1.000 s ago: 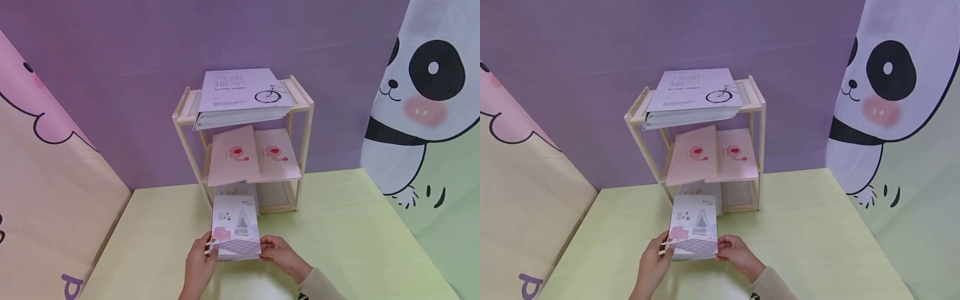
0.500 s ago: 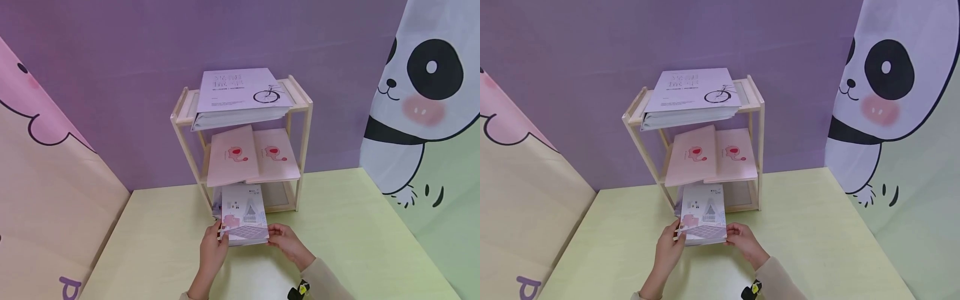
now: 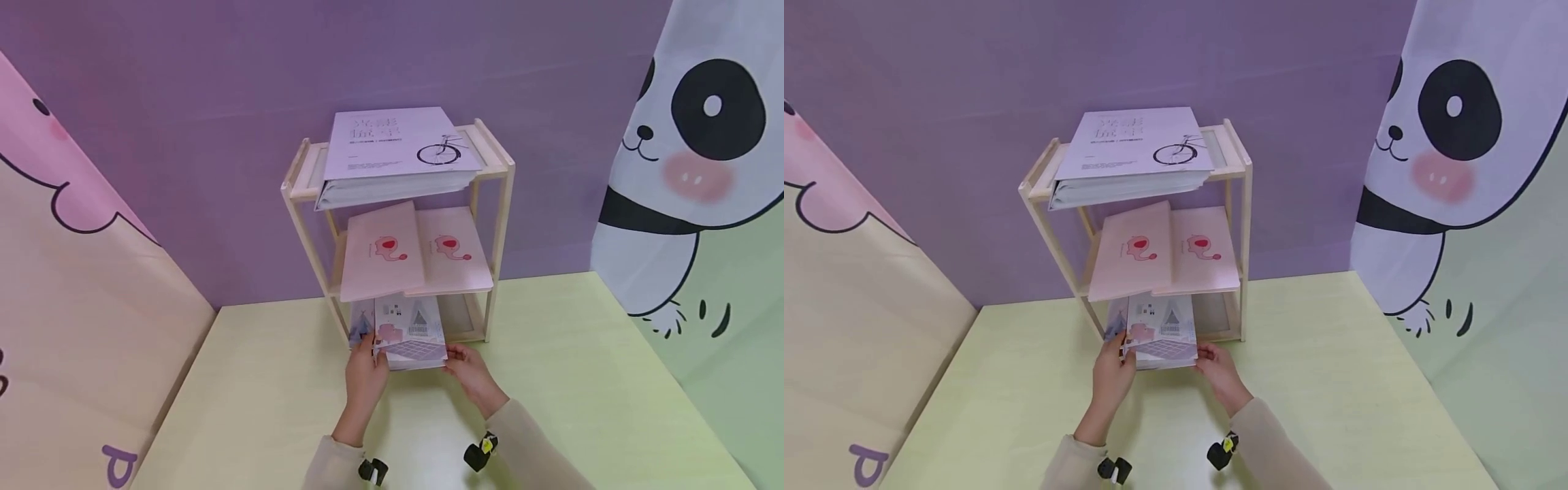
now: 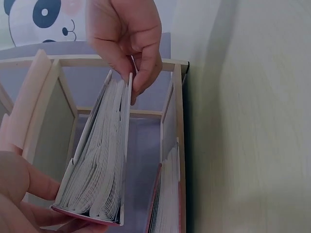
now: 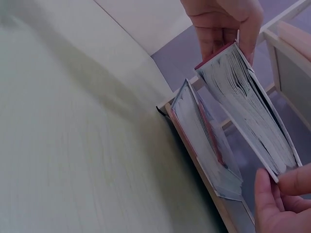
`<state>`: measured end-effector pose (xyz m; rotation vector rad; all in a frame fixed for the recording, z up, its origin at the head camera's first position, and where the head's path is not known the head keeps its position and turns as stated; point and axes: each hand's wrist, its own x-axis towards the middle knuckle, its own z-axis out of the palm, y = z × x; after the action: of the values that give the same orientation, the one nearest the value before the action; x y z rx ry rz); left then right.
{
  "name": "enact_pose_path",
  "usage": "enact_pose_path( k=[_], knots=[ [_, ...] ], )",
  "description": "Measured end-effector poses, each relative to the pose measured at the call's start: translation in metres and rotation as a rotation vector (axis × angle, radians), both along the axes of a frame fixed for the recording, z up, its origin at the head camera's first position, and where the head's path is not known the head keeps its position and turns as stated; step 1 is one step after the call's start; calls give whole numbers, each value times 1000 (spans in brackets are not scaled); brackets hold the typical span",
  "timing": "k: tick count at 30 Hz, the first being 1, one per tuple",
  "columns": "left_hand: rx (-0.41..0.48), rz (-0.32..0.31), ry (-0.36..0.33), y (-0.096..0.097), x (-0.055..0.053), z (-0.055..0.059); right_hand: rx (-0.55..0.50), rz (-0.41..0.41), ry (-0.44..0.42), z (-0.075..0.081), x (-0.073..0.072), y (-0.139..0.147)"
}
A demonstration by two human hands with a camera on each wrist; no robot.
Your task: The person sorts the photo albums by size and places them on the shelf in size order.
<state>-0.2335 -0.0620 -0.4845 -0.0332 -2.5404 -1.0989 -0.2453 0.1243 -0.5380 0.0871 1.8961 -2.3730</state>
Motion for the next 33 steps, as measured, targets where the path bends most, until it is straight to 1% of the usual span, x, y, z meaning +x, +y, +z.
enact_pose_path(
  k=[3,7,12,15,22,24,25,26,27,28,30,31,32,33],
  knots=[
    [5,9,4,6,-9,-1,-12,-35,6,-2,-7,1],
    [16,7,8,11,-18,-2,-38,-45,27,-6,-16,2],
    [30,11,-8,15,-26,0,-79,-54,64,-8,-26,3],
    [32,12,-21,18,-32,0,-109,-79,59,-9,-31,2],
    [37,-12,-44,23,-44,1,-159,-143,64,-7,-40,1],
    [47,-19,-46,24,-48,1,-175,-157,77,-6,-43,1],
    [54,-22,-53,25,-49,2,-190,-167,93,-8,-46,1],
    [60,-25,-61,25,-51,2,-229,-165,127,-48,-69,7],
    [66,-28,-70,26,-53,2,-281,-154,187,-68,-81,11],
    [71,-30,-78,27,-55,2,-323,-150,222,-71,-84,13],
    [88,-35,-99,28,-58,1,-413,-131,318,-112,-108,19],
    [86,-35,-101,29,-59,1,-453,-122,347,-117,-111,21],
    [96,-43,-108,29,-60,1,-472,-124,350,-129,-117,23],
    [101,-50,-110,30,-61,-1,-490,-126,370,-110,-106,21]
  ],
)
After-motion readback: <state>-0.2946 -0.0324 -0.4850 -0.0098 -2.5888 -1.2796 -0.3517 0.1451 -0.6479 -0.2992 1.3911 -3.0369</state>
